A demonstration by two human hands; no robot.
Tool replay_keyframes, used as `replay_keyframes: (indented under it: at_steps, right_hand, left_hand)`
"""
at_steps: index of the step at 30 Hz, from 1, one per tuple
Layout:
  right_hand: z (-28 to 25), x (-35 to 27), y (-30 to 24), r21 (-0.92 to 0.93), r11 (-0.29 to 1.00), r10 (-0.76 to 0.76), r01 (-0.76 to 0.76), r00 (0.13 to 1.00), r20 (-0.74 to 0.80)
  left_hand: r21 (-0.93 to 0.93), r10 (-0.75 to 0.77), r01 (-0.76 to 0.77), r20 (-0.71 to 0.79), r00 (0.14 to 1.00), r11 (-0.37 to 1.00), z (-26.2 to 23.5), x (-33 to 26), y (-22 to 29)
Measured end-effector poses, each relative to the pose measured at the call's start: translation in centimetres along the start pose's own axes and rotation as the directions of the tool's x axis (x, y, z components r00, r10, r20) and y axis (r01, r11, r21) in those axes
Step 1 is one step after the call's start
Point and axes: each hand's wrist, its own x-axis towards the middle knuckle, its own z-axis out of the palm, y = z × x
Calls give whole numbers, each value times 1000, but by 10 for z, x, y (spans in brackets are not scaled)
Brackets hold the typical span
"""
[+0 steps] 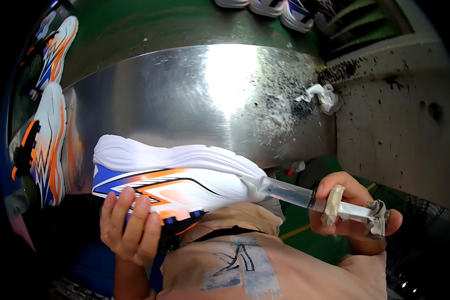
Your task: The person applies glue to the seams of a white, orange, and blue sneaker using a syringe. They work on multiple shoes, picking them up from a metal table, injecting adhesive into the sole and upper seams, and then placing them back down.
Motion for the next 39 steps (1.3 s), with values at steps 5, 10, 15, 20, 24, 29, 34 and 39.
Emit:
replay_keyframes:
  at_steps: [5, 10, 15, 20, 24, 29, 34, 39]
  right_hand:
    - [-11, -17, 27, 190, 976, -96, 104, 994, -48]
    - [-4, -20, 25, 91, 994, -37, 60, 973, -230]
    - [-5, -26, 41, 409, 908, -37, 87, 991, -127]
    - [12, -14, 39, 241, 952, -117, 189, 952, -282]
    - [8, -5, 58, 271, 934, -151, 233, 945, -291]
    - [1, 8, 81, 284, 909, -227, 304, 935, -273]
    - [1, 12, 91, 229, 911, -296, 343, 930, -217]
    - [-10, 6, 83, 53, 848, -492, 527, 820, -292]
  left_hand:
    - [-7, 38, -38, 55, 998, 999, -2, 23, -5]
    - [-24, 56, -54, 100, 993, 998, -2, 46, -7]
    - [-78, 39, -27, 156, 987, 997, -2, 67, -7]
    - [-132, 24, 4, 208, 978, 991, 4, 92, -12]
    - [-227, -53, 139, 348, 936, 964, 11, 118, -24]
    - [-357, -138, 440, 626, 768, 824, 19, 167, -48]
    - [-394, -186, 646, 744, 642, 654, 25, 190, -64]
    - [-283, -197, 605, 773, 603, 744, 21, 196, -62]
